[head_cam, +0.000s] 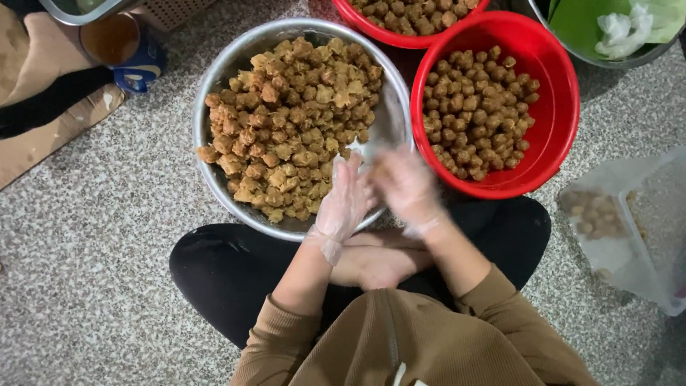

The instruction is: Rolling small portions of a food mixture into balls by hand and placing them into a collection bowl.

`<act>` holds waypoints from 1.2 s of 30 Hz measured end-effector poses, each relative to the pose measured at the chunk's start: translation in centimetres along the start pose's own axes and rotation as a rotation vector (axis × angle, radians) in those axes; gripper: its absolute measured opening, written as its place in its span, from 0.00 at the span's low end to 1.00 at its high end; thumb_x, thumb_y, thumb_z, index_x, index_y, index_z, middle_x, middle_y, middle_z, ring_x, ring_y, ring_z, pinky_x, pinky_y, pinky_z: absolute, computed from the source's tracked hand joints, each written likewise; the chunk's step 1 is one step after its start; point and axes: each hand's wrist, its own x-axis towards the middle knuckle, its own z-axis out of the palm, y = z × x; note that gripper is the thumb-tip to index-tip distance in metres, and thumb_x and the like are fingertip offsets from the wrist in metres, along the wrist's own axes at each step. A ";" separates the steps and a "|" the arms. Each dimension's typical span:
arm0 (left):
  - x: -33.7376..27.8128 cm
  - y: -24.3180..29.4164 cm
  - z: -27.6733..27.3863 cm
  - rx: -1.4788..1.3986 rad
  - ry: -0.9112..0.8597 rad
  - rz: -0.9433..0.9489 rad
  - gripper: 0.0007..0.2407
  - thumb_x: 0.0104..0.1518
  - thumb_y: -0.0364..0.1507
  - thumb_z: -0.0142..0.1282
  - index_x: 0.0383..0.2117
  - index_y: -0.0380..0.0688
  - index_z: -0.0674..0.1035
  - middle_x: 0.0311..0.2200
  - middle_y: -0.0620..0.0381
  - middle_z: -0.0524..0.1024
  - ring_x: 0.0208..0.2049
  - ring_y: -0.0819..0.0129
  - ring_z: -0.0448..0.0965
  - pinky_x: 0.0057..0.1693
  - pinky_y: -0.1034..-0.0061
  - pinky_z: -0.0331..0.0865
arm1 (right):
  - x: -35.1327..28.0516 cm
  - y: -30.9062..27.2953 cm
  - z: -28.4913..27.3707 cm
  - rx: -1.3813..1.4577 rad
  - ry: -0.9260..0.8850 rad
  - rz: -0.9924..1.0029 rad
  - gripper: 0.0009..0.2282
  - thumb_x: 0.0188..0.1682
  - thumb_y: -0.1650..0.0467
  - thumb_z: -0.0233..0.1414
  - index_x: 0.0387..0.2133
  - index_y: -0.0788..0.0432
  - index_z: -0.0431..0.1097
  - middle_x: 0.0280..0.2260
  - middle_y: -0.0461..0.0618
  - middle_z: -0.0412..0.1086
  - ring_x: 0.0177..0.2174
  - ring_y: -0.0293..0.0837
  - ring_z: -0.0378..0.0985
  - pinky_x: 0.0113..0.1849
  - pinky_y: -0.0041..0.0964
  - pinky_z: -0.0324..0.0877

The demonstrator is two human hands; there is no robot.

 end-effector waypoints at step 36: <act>-1.1 -0.4 0.2 0.411 -0.520 0.389 0.54 0.36 0.67 0.54 0.72 0.68 0.41 0.75 0.48 0.37 0.72 0.35 0.43 0.69 0.41 0.52 | 6.5 -8.5 3.0 -0.231 -0.246 0.069 0.36 0.52 0.50 0.40 0.70 0.57 0.47 0.69 0.60 0.46 0.67 0.65 0.40 0.57 0.78 0.36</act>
